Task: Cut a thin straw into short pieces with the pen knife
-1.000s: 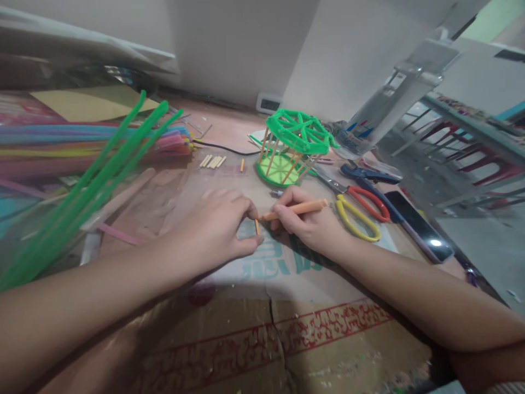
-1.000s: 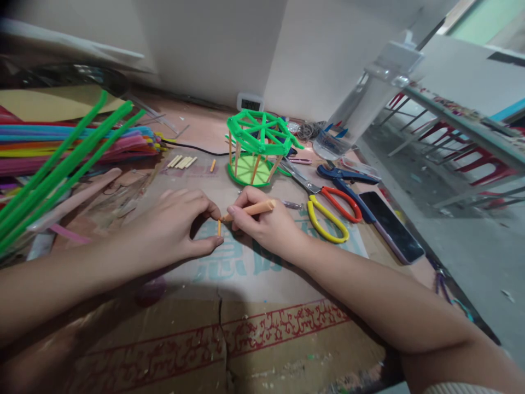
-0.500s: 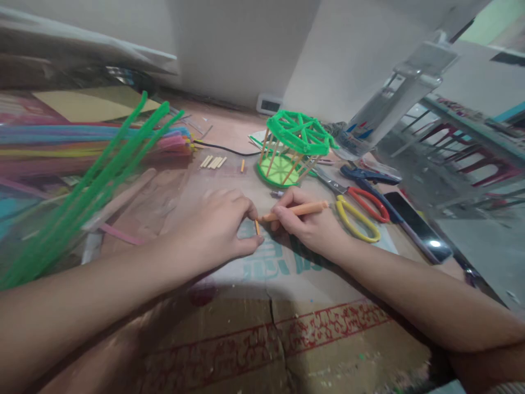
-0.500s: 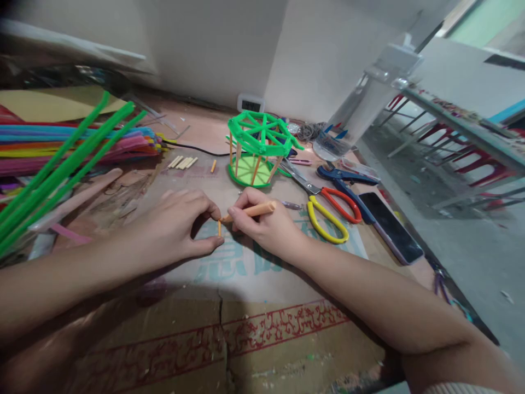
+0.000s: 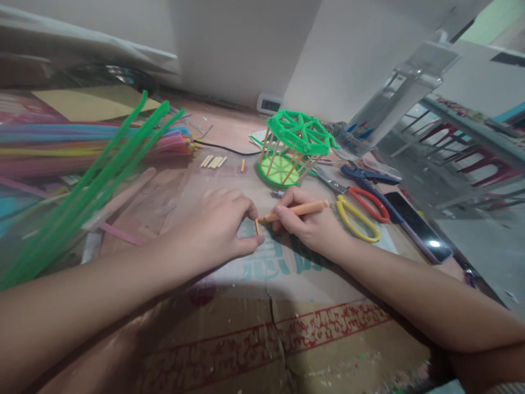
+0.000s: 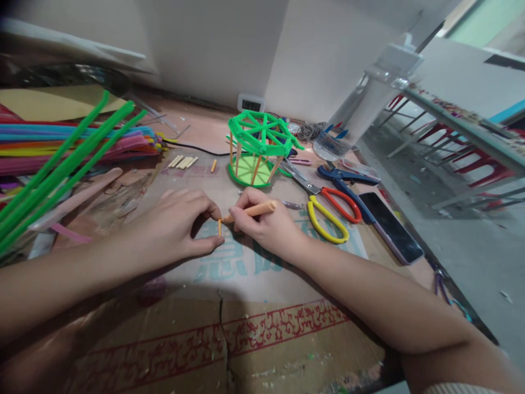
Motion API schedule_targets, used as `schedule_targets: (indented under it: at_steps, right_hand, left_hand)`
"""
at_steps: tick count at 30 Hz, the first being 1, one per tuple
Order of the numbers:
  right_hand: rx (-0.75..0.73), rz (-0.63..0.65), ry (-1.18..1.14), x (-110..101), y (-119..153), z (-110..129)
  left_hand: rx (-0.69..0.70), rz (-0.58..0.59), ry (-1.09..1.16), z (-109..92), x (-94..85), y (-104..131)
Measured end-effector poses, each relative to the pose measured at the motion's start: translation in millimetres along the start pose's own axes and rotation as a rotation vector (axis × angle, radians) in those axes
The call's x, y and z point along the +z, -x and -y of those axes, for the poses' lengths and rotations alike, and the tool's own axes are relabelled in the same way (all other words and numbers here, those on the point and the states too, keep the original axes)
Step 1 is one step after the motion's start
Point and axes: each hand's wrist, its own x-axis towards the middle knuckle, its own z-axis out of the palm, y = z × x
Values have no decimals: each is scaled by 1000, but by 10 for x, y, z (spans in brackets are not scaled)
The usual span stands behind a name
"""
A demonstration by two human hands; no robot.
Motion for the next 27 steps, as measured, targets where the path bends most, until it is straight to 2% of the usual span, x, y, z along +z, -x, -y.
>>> schedule_targets:
  at_steps: [7, 16, 23, 27]
  right_hand:
    - [14, 10, -13, -9, -5, 7]
    - [-36, 58, -55, -21, 0, 7]
    - [-3, 98, -92, -17, 11, -1]
    - [60, 168, -130, -29, 45, -8]
  left_hand:
    - [4, 9, -42, -14, -27, 23]
    - [50, 65, -252, -91, -169, 89]
    - [46, 68, -242, -77, -165, 89]
    - [42, 63, -226, -70, -160, 91]
